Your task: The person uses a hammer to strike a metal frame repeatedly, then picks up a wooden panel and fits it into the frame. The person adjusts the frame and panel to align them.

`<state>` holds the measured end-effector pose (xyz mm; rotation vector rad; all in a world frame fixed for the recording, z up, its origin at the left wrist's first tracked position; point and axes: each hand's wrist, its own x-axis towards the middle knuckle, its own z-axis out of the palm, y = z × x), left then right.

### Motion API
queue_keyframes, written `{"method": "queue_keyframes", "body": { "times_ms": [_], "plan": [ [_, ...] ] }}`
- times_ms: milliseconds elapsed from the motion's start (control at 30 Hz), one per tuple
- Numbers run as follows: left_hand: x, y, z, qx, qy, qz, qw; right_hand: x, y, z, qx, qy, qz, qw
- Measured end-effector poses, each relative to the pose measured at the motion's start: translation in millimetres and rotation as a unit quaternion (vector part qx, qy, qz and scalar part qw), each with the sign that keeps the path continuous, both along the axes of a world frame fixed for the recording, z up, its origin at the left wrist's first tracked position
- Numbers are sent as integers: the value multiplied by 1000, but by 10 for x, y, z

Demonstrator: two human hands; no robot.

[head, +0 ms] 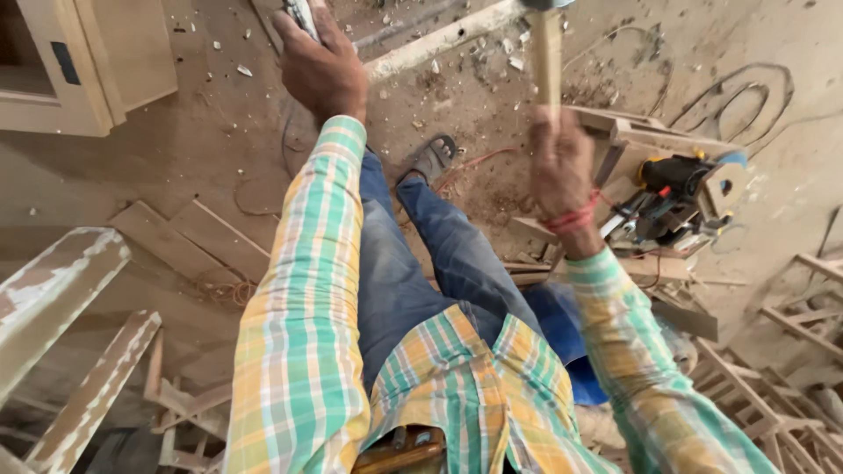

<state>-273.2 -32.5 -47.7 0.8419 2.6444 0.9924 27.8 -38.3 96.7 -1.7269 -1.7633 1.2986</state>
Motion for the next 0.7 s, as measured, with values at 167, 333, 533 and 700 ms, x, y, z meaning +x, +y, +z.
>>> {"method": "queue_keyframes", "body": {
  "times_ms": [167, 333, 533, 700],
  "plan": [
    [80, -51, 23, 57, -24, 8, 998, 7, -147, 283, 120, 202, -88, 968],
    [128, -48, 94, 11, -34, 9, 999, -272, -92, 34, 90, -114, 65, 987],
    [117, 4, 168, -2, -4, 13, 1000, -64, -176, 270, 60, 49, -6, 997],
    [139, 53, 233, 8, 0, 26, 1000, -194, -240, 219, 330, 21, 24, 944]
  ]
}}
